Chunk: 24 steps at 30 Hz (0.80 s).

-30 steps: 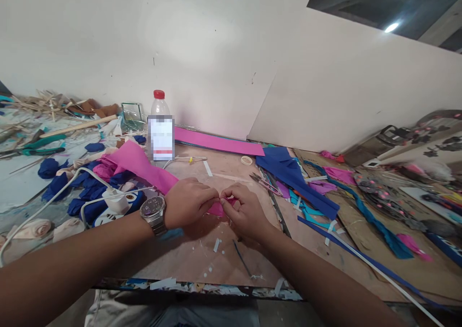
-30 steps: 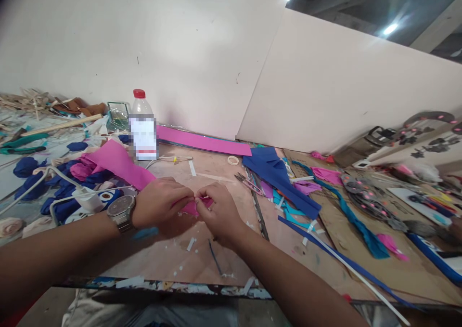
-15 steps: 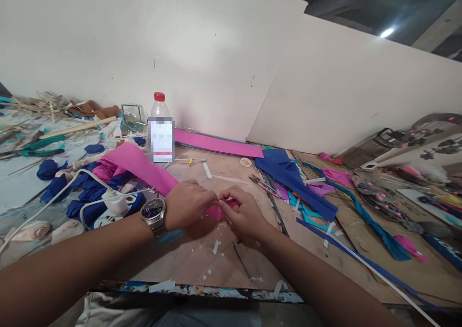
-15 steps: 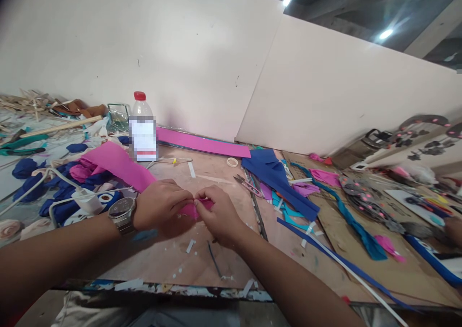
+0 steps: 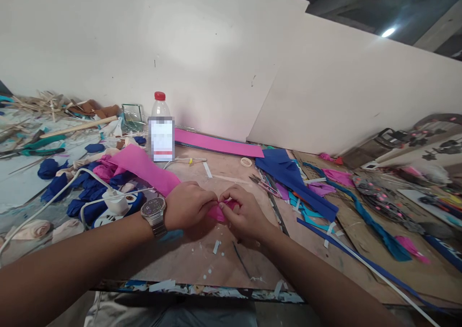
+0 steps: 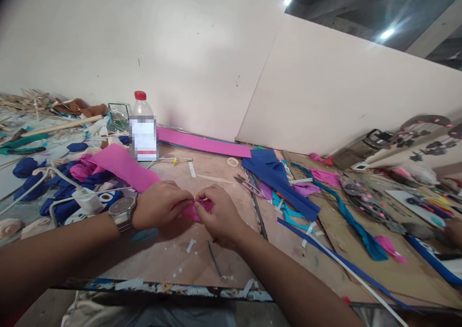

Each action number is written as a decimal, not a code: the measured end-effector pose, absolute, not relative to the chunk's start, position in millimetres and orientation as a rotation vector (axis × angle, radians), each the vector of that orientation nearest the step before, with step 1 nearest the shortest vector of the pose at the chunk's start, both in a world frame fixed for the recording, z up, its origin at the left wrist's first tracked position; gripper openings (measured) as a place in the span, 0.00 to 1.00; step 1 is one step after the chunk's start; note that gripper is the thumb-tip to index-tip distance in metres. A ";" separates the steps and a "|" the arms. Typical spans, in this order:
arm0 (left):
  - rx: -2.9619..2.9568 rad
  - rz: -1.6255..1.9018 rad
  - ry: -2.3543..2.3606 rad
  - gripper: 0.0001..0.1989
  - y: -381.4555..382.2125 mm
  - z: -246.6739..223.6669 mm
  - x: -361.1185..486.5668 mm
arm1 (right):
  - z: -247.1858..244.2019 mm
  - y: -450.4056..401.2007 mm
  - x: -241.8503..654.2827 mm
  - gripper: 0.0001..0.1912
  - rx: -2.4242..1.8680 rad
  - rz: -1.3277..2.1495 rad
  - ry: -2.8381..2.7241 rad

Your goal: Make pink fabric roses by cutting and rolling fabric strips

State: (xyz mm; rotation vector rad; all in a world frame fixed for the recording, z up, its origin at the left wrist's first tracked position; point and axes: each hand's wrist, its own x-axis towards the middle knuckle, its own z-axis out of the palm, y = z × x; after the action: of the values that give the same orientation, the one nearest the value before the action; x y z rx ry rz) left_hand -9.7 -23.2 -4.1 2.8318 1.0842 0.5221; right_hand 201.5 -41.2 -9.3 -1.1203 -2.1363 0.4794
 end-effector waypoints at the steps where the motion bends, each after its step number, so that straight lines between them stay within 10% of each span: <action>1: 2.825 0.516 1.093 0.17 -23.7 -3.6 -9.6 | -9.1 -41.0 201.8 0.03 -1.119 0.477 -2.143; 24: 2.415 0.548 1.184 0.14 -20.2 15.8 -15.1 | -11.2 -32.5 207.1 0.04 -1.175 0.527 -2.095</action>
State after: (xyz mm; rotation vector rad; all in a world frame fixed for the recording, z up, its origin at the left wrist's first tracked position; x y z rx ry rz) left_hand -15.1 -20.2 15.8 2.4149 1.1837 0.5478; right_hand 207.1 -32.5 -11.2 -1.1752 -2.0947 0.5266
